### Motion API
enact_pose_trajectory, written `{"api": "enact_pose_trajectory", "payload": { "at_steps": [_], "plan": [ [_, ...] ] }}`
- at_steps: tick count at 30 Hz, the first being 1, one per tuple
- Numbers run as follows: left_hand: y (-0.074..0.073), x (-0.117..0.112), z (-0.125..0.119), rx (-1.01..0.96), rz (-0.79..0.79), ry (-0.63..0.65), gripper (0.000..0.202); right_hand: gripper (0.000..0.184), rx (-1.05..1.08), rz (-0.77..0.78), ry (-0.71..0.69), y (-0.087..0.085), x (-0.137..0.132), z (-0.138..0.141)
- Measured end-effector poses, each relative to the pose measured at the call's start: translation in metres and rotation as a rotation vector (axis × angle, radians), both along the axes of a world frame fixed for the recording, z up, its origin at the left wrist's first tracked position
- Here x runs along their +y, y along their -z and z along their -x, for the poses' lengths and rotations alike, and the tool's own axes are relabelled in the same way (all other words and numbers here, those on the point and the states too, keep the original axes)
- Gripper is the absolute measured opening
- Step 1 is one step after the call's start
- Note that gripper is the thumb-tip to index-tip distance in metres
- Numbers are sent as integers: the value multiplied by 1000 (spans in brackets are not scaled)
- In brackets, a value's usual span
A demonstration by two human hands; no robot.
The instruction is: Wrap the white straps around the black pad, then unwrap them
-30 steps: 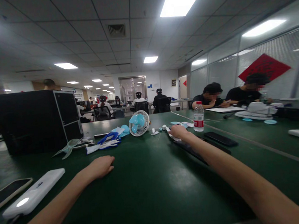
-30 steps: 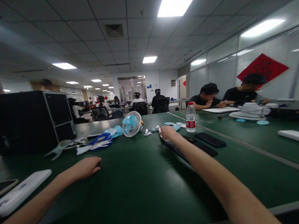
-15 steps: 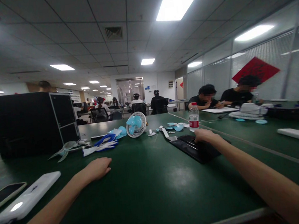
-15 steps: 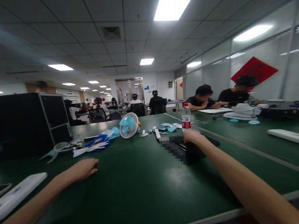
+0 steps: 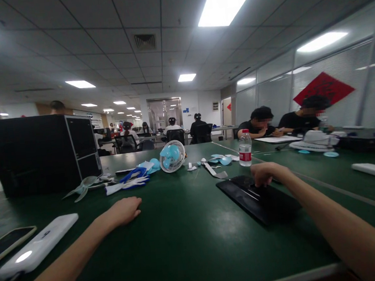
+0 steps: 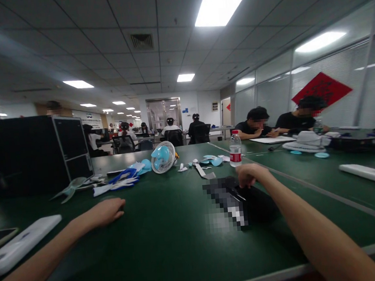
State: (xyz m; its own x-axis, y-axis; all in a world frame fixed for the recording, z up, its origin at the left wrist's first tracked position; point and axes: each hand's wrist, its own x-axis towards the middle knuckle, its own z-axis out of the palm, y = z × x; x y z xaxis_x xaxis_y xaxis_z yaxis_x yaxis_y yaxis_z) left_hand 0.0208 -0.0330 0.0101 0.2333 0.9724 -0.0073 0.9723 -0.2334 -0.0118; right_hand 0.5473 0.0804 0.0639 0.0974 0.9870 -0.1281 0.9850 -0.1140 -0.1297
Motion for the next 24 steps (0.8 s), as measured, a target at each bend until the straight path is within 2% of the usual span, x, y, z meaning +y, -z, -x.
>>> {"api": "enact_pose_trajectory", "payload": {
  "at_steps": [2, 4, 6, 11, 15, 20, 24],
  "plan": [
    [0, 0, 0, -3, -6, 11, 29, 15, -50, 188, -116, -5, -10, 16],
    [1, 0, 0, -8, -15, 17, 30, 10, -89, 219, -269, -8, -18, 36],
    [1, 0, 0, -10, -21, 19, 30, 8, -125, 150, -389, -6, -26, 61],
    [1, 1, -1, -11, -21, 7, 27, 20, -222, -158, -685, 6, -43, 130],
    [2, 3, -7, -13, -71, 12, 28, 21, -215, -265, -832, 14, -53, 180],
    [5, 7, -20, -192, -125, 113, 53, 23, -166, -327, -947, 26, -59, 229],
    [14, 8, -30, -312, -67, 172, 72, 24, -98, -391, -1002, 36, -60, 248]
  ]
}}
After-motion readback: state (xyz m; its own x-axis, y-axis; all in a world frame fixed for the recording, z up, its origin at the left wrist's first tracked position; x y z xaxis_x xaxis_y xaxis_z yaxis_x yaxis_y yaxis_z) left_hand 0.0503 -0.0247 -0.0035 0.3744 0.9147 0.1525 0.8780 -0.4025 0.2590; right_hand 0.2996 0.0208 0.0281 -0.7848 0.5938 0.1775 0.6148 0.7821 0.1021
